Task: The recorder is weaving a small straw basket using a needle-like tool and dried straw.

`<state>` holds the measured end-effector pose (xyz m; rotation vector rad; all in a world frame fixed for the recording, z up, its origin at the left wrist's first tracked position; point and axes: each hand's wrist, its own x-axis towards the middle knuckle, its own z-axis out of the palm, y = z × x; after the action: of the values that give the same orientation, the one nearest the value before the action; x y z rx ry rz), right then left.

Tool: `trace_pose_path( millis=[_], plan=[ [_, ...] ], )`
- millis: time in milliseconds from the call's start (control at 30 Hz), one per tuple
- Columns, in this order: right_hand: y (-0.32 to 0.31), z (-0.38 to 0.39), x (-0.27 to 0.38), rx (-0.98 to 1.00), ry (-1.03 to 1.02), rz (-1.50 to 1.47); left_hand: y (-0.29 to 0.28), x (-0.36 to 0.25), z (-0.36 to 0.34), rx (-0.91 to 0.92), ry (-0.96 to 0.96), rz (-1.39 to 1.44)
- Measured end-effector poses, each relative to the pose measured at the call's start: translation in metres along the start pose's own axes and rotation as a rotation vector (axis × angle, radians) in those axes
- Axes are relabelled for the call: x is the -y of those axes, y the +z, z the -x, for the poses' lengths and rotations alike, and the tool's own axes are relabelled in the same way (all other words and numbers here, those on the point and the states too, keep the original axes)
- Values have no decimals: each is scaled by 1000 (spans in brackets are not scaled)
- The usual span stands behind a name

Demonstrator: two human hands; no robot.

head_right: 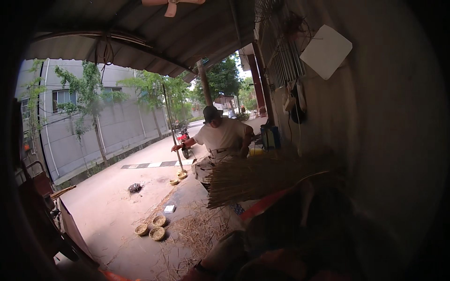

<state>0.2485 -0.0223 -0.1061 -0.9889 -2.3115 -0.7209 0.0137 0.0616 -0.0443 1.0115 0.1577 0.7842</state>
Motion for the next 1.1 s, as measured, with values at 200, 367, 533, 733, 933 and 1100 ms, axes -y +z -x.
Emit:
trace_pose_path(
  millis=[200, 367, 533, 733, 933, 1100],
  plan=[
    [-10, 7, 10, 177, 131, -65, -53, 25, 22, 237, -89, -1052],
    [-44, -8, 7, -166, 72, -223, -119, 4, 51, -65, -42, -2199],
    [-40, 1, 8, 64, 453, -304, -91, -21, 61, -535, 47, -732],
    [-25, -12, 12, 52, 260, -160, -68, -7, 44, -596, 450, 196],
    [-15, -1, 8, 74, 191, -271, -49, -56, 76, -485, 292, 116],
    [-12, -6, -3, 96, 205, -275, -59, -32, 109, -742, 204, -21]
  ],
)
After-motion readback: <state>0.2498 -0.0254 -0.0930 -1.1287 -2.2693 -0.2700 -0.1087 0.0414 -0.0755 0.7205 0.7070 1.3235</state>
